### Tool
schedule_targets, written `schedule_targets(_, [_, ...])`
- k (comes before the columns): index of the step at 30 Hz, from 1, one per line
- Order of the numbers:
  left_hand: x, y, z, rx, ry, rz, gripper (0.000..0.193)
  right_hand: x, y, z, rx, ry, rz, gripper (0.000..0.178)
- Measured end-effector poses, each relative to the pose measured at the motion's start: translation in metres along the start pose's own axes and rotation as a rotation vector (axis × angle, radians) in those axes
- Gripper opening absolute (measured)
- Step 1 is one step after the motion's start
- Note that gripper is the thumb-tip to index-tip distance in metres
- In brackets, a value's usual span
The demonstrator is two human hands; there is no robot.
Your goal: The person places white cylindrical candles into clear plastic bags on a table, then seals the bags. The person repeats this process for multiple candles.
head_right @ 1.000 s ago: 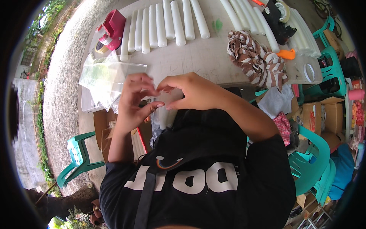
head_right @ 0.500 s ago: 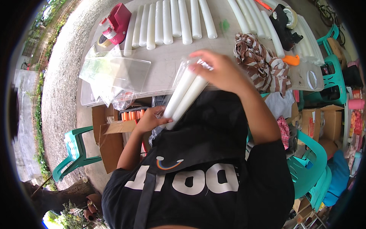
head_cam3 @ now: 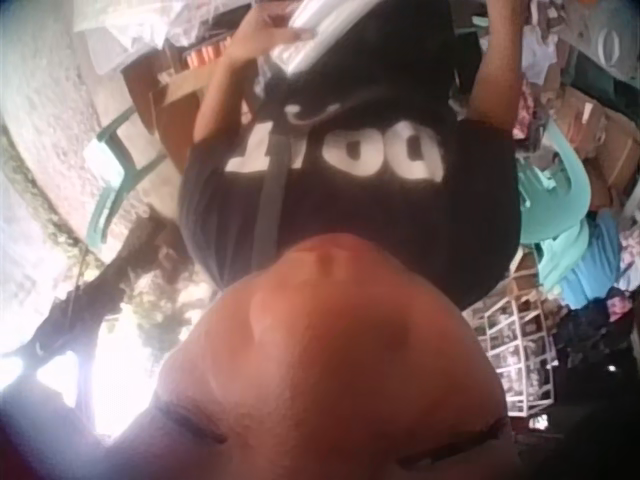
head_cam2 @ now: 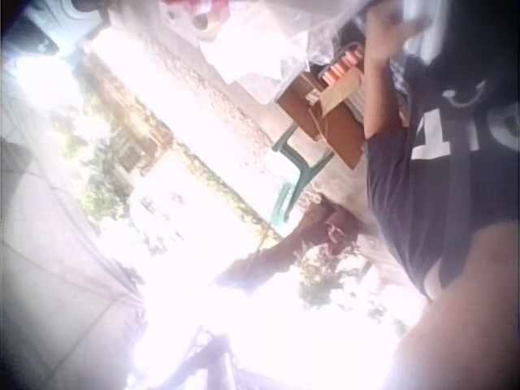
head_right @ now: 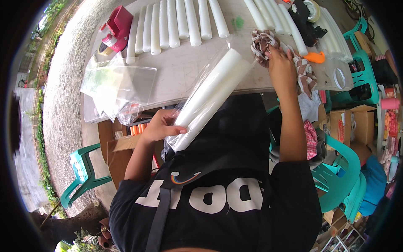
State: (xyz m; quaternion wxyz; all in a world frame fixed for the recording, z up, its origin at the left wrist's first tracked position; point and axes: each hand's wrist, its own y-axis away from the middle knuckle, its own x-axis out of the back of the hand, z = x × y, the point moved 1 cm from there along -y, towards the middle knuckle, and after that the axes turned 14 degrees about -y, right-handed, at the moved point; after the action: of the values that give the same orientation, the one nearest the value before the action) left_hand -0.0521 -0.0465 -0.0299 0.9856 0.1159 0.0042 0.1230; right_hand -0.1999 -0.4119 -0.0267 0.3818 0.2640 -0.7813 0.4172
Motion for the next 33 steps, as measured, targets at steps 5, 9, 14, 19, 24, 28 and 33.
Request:
schedule_targets(5, [0.006,-0.003,0.03,-0.051,-0.058,0.087,0.039,0.01,0.001,-0.009,0.015,-0.087,0.073,0.022])
schedule_targets(9, [0.01,-0.009,0.049,-0.075,-0.048,0.097,0.038,0.034,-0.006,-0.038,0.135,0.028,0.207,0.026])
schedule_targets(14, [0.004,-0.01,0.081,0.043,-0.502,0.24,0.035,0.066,-0.022,-0.065,-0.113,-1.46,-0.204,0.043])
schedule_targets(19, [-0.013,-0.008,0.113,-0.484,-1.576,0.654,0.051,0.058,-0.024,-0.053,0.066,-1.183,-0.193,0.057])
schedule_targets(24, [0.001,-0.032,0.069,-0.577,-1.822,0.824,0.045,0.019,0.003,-0.035,0.099,-0.931,-0.055,0.046])
schedule_targets(28, [-0.004,-0.034,0.049,-0.474,-1.821,0.828,0.049,0.028,0.016,-0.046,0.146,-0.521,-0.147,0.048])
schedule_targets(33, [-0.012,-0.036,0.049,-0.418,-1.697,0.863,0.049,0.053,0.03,-0.047,0.087,-0.447,-0.183,0.039])
